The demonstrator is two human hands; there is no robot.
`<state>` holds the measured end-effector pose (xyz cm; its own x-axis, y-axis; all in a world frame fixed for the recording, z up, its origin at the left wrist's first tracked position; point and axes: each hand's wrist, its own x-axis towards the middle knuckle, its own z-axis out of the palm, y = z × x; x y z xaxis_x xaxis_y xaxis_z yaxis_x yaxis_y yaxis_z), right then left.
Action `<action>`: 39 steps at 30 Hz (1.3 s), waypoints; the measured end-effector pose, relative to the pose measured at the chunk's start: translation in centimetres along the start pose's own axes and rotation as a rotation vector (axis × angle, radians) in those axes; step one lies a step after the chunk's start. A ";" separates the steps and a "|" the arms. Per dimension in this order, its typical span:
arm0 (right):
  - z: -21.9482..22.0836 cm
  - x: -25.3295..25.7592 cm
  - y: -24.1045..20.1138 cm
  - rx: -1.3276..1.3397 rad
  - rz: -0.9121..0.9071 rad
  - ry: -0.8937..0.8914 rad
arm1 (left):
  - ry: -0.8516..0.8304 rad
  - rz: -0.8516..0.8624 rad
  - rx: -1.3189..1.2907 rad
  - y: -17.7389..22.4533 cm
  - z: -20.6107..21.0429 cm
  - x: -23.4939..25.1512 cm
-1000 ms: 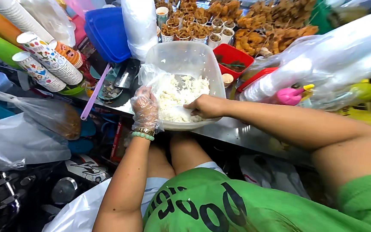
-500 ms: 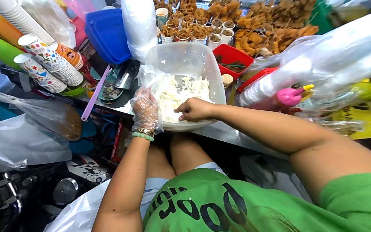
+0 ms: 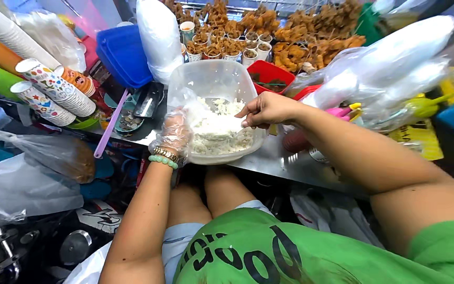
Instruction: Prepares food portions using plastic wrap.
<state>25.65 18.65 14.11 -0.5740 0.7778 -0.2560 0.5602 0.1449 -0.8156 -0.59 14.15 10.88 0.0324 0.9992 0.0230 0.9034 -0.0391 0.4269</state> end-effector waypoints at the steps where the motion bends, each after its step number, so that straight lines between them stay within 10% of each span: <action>1: -0.3 -0.1 -0.4 -0.010 0.018 0.006 | -0.037 0.055 -0.024 0.2 0.1 -0.1; 19: 5.6 2.0 -11.1 -1.033 0.061 -0.030 | -0.019 0.053 -0.280 1.3 3.6 -3.1; 39: 1.9 -3.8 -13.6 -1.125 -0.041 0.252 | -0.032 -0.336 -0.416 2.8 -1.5 -1.1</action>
<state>19.07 12.53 25.22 -0.5393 0.8417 -0.0254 0.8324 0.5375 0.1352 1.25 12.95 13.37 -0.2105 0.9566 -0.2014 0.6210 0.2900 0.7282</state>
